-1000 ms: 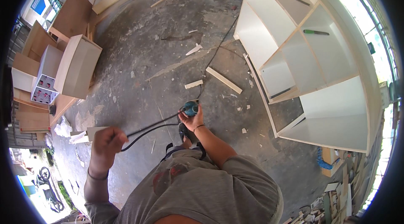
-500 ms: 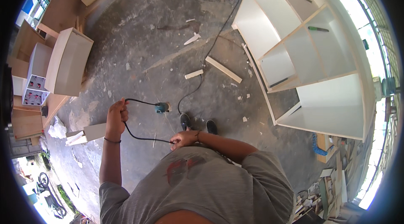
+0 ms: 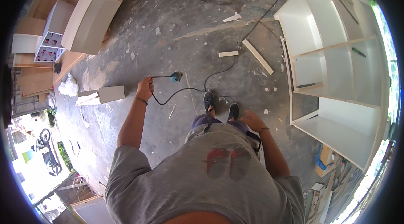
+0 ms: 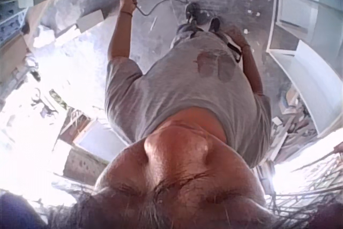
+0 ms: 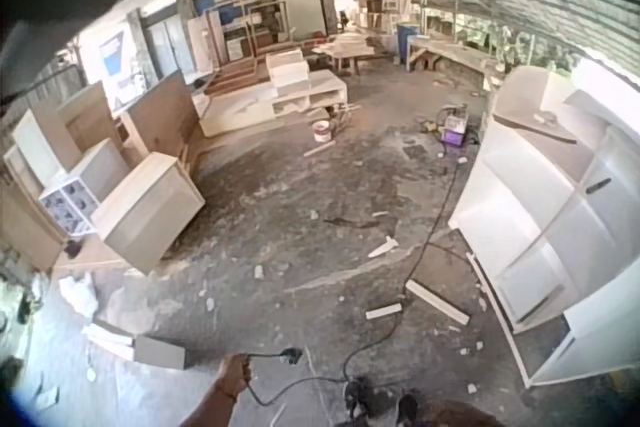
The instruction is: The person trims the edges of a white furniture cabinet using a power trimmer and then uses a hand file to smooth the edges.
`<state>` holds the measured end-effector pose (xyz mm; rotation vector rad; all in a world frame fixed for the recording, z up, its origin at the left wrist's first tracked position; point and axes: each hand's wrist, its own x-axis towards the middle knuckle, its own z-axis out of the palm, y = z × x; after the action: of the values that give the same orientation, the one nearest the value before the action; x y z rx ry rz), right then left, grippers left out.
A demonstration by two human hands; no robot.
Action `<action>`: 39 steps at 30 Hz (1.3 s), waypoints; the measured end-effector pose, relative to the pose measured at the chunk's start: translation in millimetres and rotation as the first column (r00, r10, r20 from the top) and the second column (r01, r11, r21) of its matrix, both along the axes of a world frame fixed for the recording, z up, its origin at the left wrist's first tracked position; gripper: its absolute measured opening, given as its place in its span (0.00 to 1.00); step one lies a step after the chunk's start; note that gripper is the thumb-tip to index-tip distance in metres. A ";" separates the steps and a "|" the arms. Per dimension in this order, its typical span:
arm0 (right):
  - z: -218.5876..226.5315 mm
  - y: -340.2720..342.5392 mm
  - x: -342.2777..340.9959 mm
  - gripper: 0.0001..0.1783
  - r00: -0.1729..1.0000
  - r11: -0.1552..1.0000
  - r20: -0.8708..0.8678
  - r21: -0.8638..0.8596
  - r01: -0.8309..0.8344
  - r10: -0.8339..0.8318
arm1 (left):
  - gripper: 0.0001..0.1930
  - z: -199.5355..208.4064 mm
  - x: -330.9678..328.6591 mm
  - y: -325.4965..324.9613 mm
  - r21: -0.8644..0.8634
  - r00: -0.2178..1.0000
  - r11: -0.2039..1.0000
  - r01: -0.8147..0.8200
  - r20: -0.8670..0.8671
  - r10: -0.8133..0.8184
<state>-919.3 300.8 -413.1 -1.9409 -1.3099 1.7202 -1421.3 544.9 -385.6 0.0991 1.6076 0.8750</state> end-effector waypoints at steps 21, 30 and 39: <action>-9.9 -95.1 18.2 0.33 0.887 0.880 0.140 -0.133 0.456 -0.439 | 0.10 -80.6 -50.6 0.4 -0.197 0.989 0.971 -0.135 -0.089 0.120; -10.1 -83.5 19.5 0.33 0.879 0.867 0.129 -0.148 0.475 -0.459 | 0.09 -96.4 -55.6 -13.9 -0.198 0.991 0.977 -0.079 -0.120 0.055; -23.8 -110.6 26.3 0.30 0.847 0.825 0.113 -0.193 0.531 -0.519 | 0.09 -110.4 -40.5 -40.9 -0.207 0.944 0.976 -0.065 -0.329 -0.007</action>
<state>-893.1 190.2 -436.9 -2.2085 -0.5187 1.5726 -1461.8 504.1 -496.0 0.0707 2.0124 0.7274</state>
